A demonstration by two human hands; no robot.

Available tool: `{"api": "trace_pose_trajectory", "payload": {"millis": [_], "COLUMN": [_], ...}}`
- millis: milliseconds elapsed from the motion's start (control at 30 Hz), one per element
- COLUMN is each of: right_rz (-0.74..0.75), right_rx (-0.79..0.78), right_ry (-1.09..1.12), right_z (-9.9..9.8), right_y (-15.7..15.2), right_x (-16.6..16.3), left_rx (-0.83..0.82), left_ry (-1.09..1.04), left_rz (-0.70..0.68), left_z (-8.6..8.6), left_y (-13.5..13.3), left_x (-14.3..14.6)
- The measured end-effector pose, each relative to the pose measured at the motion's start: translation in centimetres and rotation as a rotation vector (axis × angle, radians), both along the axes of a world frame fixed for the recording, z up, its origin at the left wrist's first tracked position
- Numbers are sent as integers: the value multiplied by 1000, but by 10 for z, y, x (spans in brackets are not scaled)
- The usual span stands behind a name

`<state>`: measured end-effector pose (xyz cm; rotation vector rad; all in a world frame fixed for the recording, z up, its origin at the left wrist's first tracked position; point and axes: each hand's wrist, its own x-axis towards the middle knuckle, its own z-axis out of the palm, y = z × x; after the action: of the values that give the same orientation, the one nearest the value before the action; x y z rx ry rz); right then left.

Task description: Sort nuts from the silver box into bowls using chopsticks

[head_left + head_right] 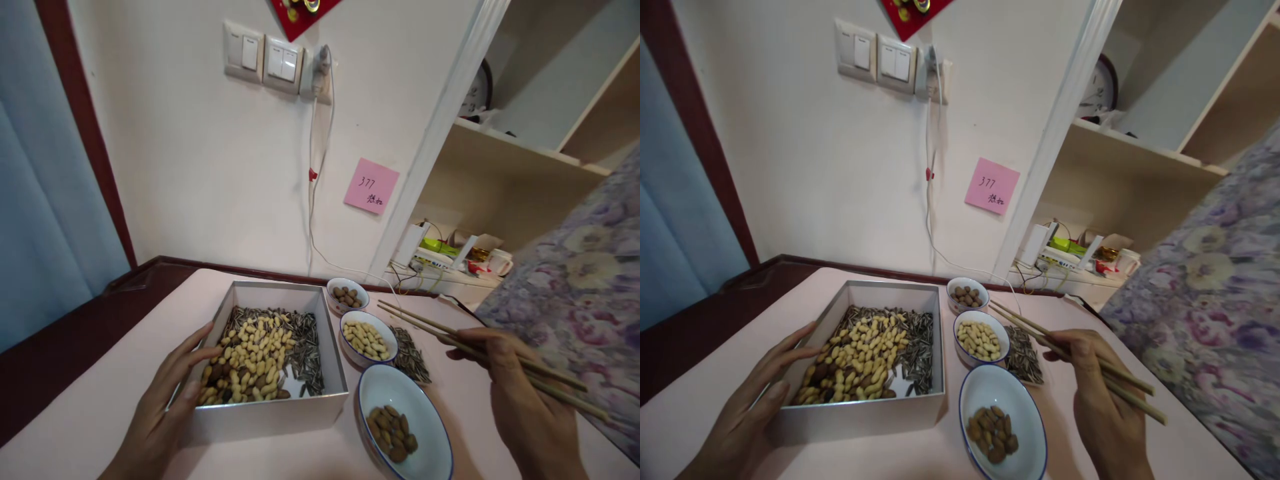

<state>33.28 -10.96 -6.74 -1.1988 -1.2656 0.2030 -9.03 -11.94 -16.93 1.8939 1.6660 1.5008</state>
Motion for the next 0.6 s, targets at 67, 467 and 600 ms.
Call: {"api": "trace_pose_trajectory", "payload": {"millis": [67,467,600], "right_rz": [98,401,359], "right_rx": [18,55,226], "right_ry": [-44,-583,-591], "right_z": [1,-1,7], "right_y": [5,31,23], "right_x": [-16,-96,-99], "left_rx": [-42,-22,-21], "left_ry": [-112,-80,-53], "left_rz": [-68,-106,-130], "left_z": [1,-1,0], "left_y": [-1,-3,-5], "left_x": [0,-2,-1]}}
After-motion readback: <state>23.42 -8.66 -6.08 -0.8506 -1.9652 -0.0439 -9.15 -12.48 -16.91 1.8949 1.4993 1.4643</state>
